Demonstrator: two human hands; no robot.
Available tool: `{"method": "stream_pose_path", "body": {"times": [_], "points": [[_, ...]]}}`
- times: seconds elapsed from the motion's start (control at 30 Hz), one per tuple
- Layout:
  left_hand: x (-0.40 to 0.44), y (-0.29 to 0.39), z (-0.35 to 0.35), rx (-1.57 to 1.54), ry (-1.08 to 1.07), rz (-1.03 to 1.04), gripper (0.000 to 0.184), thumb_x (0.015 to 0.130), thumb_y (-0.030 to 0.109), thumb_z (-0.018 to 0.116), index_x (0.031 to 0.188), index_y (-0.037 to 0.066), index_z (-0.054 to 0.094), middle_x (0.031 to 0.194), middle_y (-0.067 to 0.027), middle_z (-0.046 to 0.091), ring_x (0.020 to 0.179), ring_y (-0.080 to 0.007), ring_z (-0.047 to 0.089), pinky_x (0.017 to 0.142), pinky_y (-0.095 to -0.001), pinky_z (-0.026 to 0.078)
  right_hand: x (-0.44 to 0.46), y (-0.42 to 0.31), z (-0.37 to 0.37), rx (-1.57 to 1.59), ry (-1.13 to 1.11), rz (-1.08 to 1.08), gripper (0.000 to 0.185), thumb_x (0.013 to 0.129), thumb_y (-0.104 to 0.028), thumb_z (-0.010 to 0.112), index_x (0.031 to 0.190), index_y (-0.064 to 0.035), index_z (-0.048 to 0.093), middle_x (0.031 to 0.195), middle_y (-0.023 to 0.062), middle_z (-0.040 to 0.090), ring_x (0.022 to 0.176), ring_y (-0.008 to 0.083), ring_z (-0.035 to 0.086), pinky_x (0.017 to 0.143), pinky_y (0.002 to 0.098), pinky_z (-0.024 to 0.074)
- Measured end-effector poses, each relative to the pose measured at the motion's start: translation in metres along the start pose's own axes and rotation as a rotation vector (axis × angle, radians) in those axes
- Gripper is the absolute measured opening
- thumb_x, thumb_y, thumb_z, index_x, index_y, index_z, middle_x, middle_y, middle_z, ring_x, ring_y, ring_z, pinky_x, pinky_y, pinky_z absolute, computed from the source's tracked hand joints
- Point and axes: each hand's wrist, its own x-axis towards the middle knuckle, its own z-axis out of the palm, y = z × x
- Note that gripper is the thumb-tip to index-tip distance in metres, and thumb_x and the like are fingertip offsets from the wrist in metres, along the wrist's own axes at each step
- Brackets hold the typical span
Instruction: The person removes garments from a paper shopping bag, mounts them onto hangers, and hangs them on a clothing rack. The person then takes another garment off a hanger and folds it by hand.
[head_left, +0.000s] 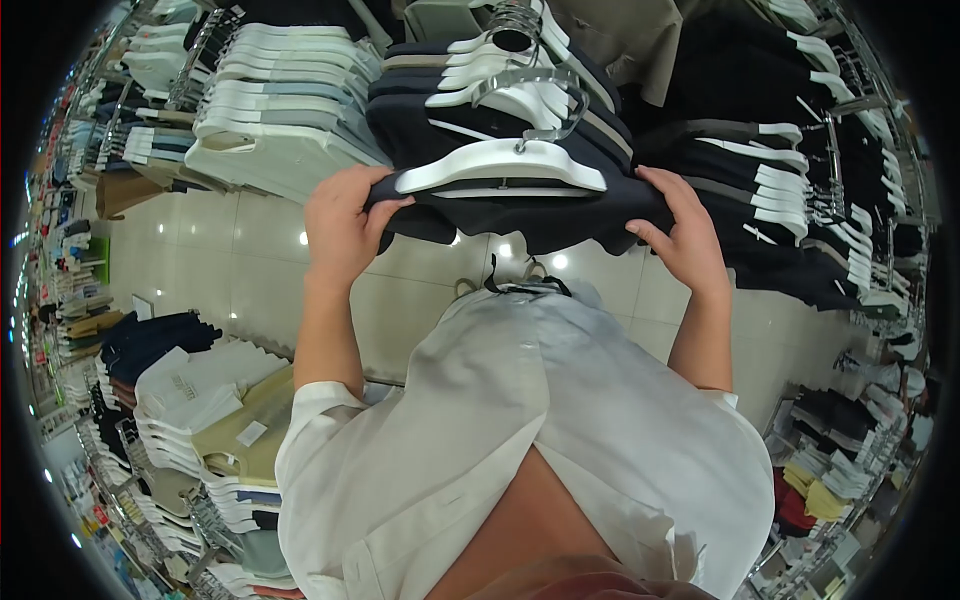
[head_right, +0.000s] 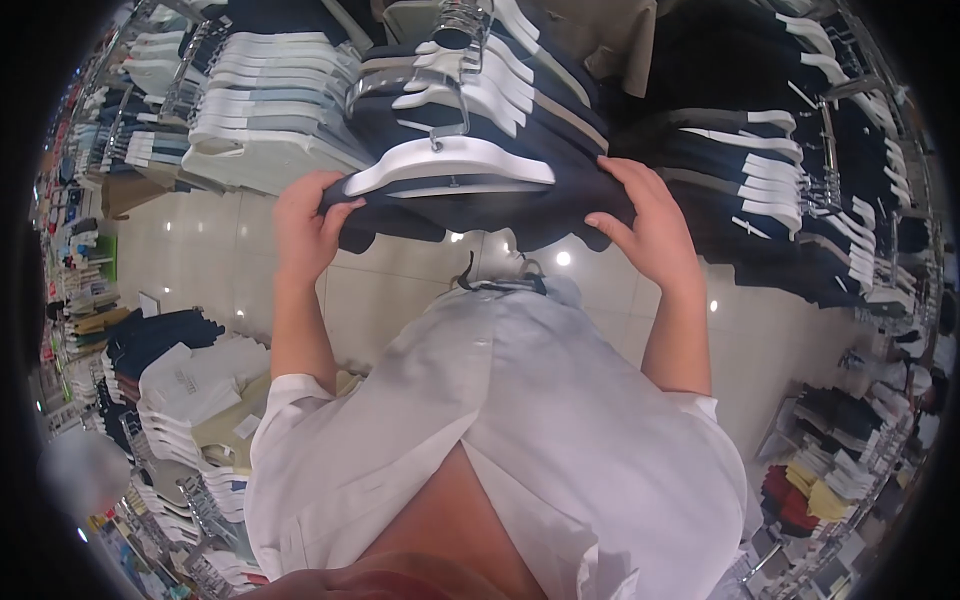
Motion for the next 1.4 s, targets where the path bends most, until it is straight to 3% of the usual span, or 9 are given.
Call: {"method": "stream_pose_path", "body": {"times": [0.33, 0.37, 0.47, 0.5, 0.7, 1.0, 1.17, 1.23, 1.4], "points": [[-0.008, 0.017, 0.038, -0.045, -0.215, -0.003, 0.028, 0.077, 0.024, 0.086, 0.096, 0.01, 0.071, 0.085, -0.0062, 0.067, 0.08, -0.0316, 0.063, 0.072, -0.0427, 0.048, -0.028, -0.01, 0.017, 0.118, 0.033, -0.034, 0.031, 0.084, -0.009, 0.081, 0.112, -0.0033, 0.07, 0.102, 0.0126, 0.065, 0.095, 0.0344, 0.064, 0.081, 0.0393, 0.0522], [-0.01, 0.02, 0.041, -0.019, -0.305, -0.054, 0.032, 0.074, 0.017, 0.087, 0.099, 0.005, 0.071, 0.089, -0.0117, 0.07, 0.087, -0.0359, 0.066, 0.081, -0.0433, 0.05, -0.035, -0.007, 0.02, 0.144, 0.042, 0.006, 0.031, 0.083, -0.008, 0.081, 0.112, -0.002, 0.07, 0.101, 0.0129, 0.065, 0.094, 0.0333, 0.064, 0.081, 0.0381, 0.0517], [-0.006, 0.027, 0.059, -0.107, -0.366, -0.045, 0.037, 0.076, 0.019, 0.087, 0.105, 0.006, 0.069, 0.096, -0.0118, 0.07, 0.092, -0.0358, 0.065, 0.084, -0.0444, 0.05, -0.059, 0.012, 0.034, 0.198, 0.067, 0.122, 0.032, 0.083, -0.006, 0.081, 0.111, -0.0001, 0.068, 0.1, 0.0131, 0.065, 0.091, 0.0315, 0.063, 0.079, 0.036, 0.0508], [0.002, 0.032, 0.057, -0.148, -0.443, -0.067, 0.046, 0.077, 0.021, 0.088, 0.115, 0.005, 0.067, 0.11, -0.0136, 0.069, 0.105, -0.0369, 0.065, 0.091, -0.0442, 0.051, -0.066, 0.016, 0.036, 0.2, 0.082, 0.158, 0.031, 0.083, -0.007, 0.082, 0.111, -0.0006, 0.069, 0.099, 0.0125, 0.064, 0.09, 0.0318, 0.064, 0.077, 0.0363, 0.051], [0.051, 0.05, 0.1, -0.154, -0.256, 0.168, 0.056, 0.082, 0.022, 0.086, 0.13, 0.004, 0.063, 0.132, -0.0165, 0.064, 0.129, -0.0394, 0.058, 0.107, -0.0449, 0.048, -0.118, 0.038, 0.008, 0.194, 0.087, 0.392, 0.029, 0.075, -0.005, 0.085, 0.098, -0.0013, 0.069, 0.089, 0.011, 0.064, 0.082, 0.0293, 0.064, 0.074, 0.0354, 0.0509], [0.129, 0.079, 0.23, 0.351, -0.541, 0.316, 0.085, 0.089, 0.057, 0.073, 0.151, 0.004, 0.048, 0.156, -0.0191, 0.048, 0.15, -0.0386, 0.038, 0.121, -0.0528, 0.034, -0.197, 0.07, -0.061, 0.145, 0.001, 0.639, 0.038, 0.066, -0.009, 0.091, 0.095, -0.0007, 0.067, 0.087, 0.0092, 0.063, 0.081, 0.0259, 0.061, 0.074, 0.0352, 0.0484], [0.127, 0.067, 0.22, 0.482, -0.84, 0.322, 0.12, 0.069, 0.074, 0.078, 0.16, 0.006, 0.037, 0.158, -0.0218, 0.043, 0.153, -0.0408, 0.032, 0.126, -0.0551, 0.024, -0.25, 0.096, -0.088, 0.205, 0.099, 0.793, 0.039, 0.07, -0.007, 0.091, 0.098, -0.0003, 0.065, 0.087, 0.0044, 0.064, 0.08, 0.0153, 0.059, 0.073, 0.0307, 0.0481], [0.125, 0.074, 0.203, 0.524, -0.935, 0.346, 0.125, 0.063, 0.067, 0.086, 0.16, 0.007, 0.037, 0.159, -0.0199, 0.041, 0.153, -0.0397, 0.032, 0.126, -0.0553, 0.024, -0.257, 0.1, -0.099, 0.339, 0.116, 0.915, 0.039, 0.073, -0.002, 0.088, 0.104, -0.0006, 0.064, 0.088, 0.0029, 0.067, 0.079, 0.0112, 0.062, 0.071, 0.0273, 0.0506], [0.116, 0.082, 0.193, 0.681, -1.046, 0.402, 0.128, 0.055, 0.049, 0.097, 0.161, 0.01, 0.036, 0.159, -0.0173, 0.041, 0.153, -0.0369, 0.032, 0.127, -0.054, 0.024, -0.258, 0.119, -0.105, 0.328, 0.15, 0.847, 0.038, 0.077, 0.0, 0.085, 0.109, -0.0007, 0.065, 0.09, 0.0038, 0.069, 0.081, 0.0108, 0.064, 0.075, 0.0284, 0.0529]]}}
